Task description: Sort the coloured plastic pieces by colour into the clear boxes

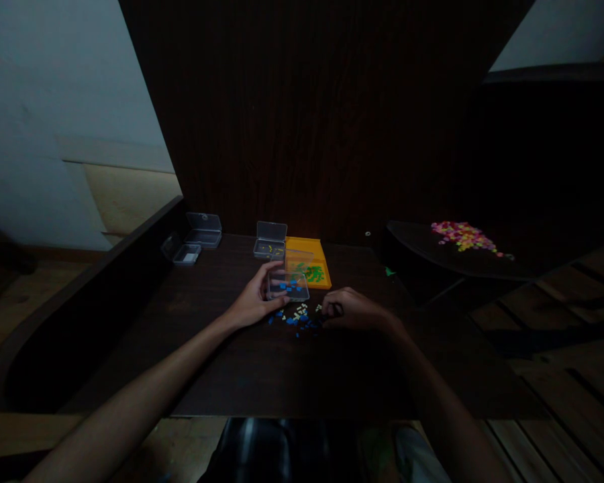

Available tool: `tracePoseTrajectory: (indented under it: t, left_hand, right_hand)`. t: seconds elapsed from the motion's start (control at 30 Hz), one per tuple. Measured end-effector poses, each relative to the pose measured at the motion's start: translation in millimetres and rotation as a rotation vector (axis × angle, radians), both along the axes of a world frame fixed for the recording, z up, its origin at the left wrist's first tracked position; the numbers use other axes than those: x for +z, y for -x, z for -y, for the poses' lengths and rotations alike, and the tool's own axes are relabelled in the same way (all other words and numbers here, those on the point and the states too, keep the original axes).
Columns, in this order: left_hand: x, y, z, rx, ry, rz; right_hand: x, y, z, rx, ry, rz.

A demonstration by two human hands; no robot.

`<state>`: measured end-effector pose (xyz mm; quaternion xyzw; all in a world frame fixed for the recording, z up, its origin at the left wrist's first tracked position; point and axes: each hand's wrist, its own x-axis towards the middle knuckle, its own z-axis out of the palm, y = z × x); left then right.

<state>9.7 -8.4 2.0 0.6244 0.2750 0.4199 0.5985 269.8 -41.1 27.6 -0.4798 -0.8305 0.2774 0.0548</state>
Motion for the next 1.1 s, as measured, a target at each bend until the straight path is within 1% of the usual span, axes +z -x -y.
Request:
tracePoseTrajectory:
  t: [0.1,0.23,0.47,0.77,0.97,1.1]
  left_hand:
    - [-1.8,0.2,-0.5,0.000,0.005,0.000]
    - [-3.2,0.3,-0.8,-0.003,0.006,0.000]
    - [-1.5,0.3,-0.1,0.002,-0.001,-0.015]
    - [-2.2,0.3,-0.8,-0.005,0.000,-0.008]
    - [-1.2,-0.2,-0.3,0.006,-0.002,-0.005]
    - [-0.9,0.0,0.4,0.011,-0.004,-0.010]
  right_hand:
    - [-0.2,3.8,1.6,-0.046,-0.054,0.087]
    - [-1.7,6.5,1.8,-0.060,-0.068,0.168]
    - [-3.1,4.3,0.6,-0.047,-0.047,0.143]
    - [1.7,2.0,2.5,-0.015,-0.056,0.126]
    - [4.9,0.3,2.1,-0.025,-0.037,0.140]
    - [4.5,-0.3,1.0,0.008,-0.043,0.140]
